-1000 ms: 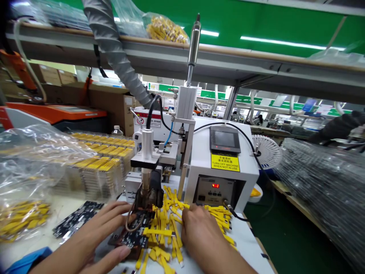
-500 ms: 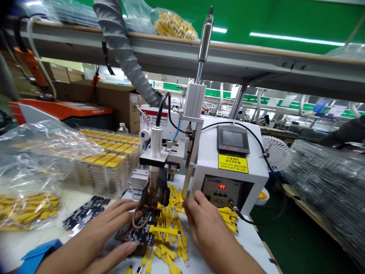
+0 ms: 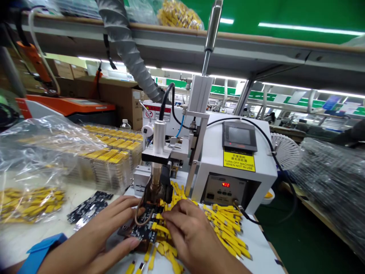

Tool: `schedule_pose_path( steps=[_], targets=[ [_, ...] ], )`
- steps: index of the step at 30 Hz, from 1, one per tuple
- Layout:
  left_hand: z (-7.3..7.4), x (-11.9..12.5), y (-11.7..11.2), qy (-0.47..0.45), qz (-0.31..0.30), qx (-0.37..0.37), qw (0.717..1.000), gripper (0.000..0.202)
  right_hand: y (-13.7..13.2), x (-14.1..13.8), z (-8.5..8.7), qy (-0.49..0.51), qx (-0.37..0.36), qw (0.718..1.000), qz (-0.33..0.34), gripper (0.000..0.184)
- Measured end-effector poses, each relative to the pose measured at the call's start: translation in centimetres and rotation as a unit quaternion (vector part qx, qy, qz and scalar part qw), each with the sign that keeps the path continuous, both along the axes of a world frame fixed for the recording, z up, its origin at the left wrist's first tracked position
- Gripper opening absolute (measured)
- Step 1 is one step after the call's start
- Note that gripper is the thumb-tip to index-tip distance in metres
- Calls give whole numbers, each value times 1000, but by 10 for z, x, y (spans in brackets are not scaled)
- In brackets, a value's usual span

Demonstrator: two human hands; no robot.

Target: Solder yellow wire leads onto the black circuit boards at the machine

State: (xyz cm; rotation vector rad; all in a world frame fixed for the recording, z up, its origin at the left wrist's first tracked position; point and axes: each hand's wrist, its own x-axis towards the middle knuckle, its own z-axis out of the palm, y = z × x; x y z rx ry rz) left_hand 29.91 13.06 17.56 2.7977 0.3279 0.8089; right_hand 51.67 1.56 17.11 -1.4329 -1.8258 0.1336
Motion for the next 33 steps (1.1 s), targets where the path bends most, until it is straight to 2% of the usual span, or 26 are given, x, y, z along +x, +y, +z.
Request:
schedule_pose_path(
  steps=[3,6,12,21,28,33],
  targets=[
    [1,0,0,-5,-4,-5,1000,37,0,1,-2,-38,59,997,21,26],
    [2,1,-1,-2,-3,-12,1000,37,2,3,-3,-70,79,994,27,26],
    [2,0,0,5,-7,-23,1000,36,1,6,-1,-131,66,989,30,30],
    [6,5,-2,-3,-18,-58,998,33,1,6,-2,-132,59,989,39,33],
    [6,3,-2,4,-20,-46,999,36,2,6,1,-149,39,987,36,33],
    [8,4,-2,8,-14,-42,999,34,1,6,1,-151,35,988,28,27]
  ],
)
